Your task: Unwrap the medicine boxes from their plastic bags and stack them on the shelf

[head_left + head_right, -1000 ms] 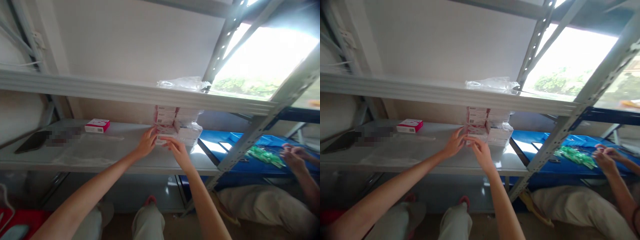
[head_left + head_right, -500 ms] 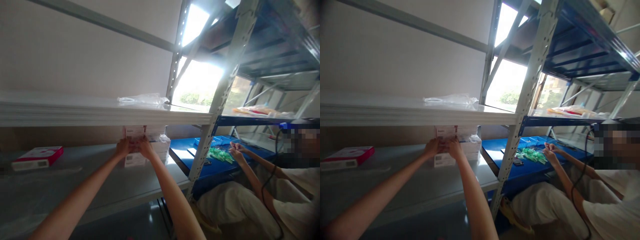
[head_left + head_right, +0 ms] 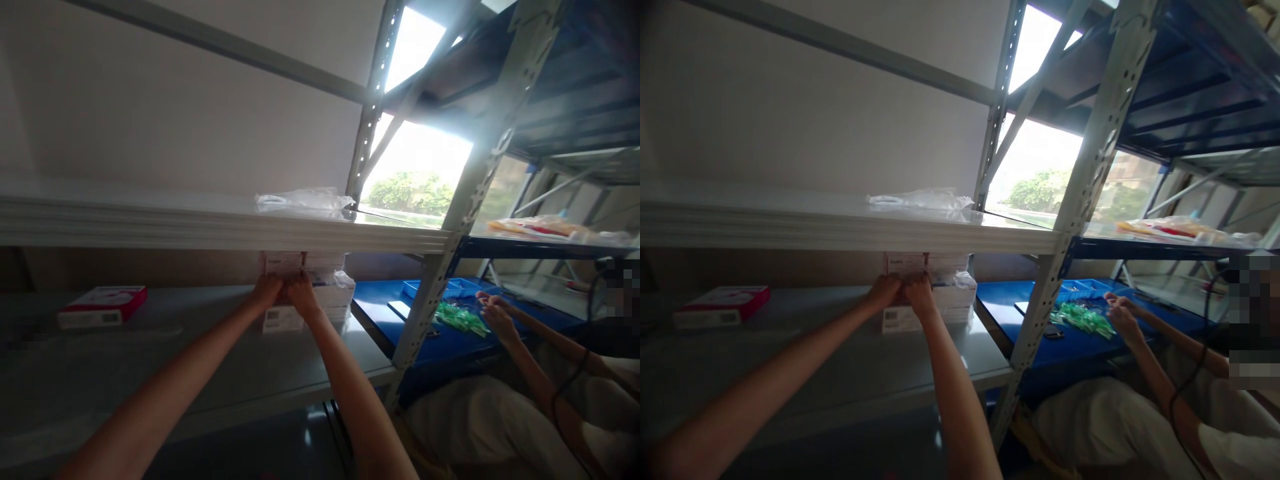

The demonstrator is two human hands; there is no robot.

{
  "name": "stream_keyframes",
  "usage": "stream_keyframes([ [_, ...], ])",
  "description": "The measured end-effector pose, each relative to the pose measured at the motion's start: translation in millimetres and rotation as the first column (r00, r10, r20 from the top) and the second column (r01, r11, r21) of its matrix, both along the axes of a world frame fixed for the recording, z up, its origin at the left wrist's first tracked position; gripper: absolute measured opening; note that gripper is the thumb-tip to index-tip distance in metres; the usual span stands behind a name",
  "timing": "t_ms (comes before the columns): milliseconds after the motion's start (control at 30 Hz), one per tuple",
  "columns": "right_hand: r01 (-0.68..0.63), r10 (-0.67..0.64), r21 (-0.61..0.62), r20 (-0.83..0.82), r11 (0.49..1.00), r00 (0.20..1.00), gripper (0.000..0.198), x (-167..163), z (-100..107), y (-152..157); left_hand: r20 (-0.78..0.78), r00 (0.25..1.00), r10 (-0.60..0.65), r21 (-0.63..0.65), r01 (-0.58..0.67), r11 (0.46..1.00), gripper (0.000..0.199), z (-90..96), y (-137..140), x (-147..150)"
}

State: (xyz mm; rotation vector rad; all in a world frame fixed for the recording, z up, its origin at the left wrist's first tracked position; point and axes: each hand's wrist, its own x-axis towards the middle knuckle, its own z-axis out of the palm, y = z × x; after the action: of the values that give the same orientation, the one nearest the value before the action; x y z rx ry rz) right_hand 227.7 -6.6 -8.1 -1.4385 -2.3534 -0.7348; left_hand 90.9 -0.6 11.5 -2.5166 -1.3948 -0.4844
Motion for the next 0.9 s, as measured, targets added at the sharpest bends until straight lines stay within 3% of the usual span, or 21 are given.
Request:
stream_keyframes([
  [200, 0.031, -0.036, 0.103, 0.04, 0.994, 0.999, 0.025, -14, 17, -14, -0.045, 0.996, -0.072, 0.126, 0.077, 0.989, 0.02, 19.8, -11, -19],
  [467, 0.001, -0.008, 0.172, 0.04, 0.985, 0.999, 0.019, -79, 28, -34, -0.081, 0.997, 0.0, 0.269, 0.022, 0.963, 0.009, 25.6, -35, -89],
  [700, -0.122, 0.115, 0.127, 0.06, 0.984, 0.992, 0.02, -150, 5, -54, -0.033, 0.997, 0.064, 0.256, -0.054, 0.965, 0.01, -4.6, -68, -163],
  [900, -0.187, 0.186, 0.021, 0.036, 0.982, 0.982, 0.021, -187, -27, -70, -0.021, 0.992, 0.121, 0.214, -0.113, 0.97, 0.011, -42.0, -92, -197],
])
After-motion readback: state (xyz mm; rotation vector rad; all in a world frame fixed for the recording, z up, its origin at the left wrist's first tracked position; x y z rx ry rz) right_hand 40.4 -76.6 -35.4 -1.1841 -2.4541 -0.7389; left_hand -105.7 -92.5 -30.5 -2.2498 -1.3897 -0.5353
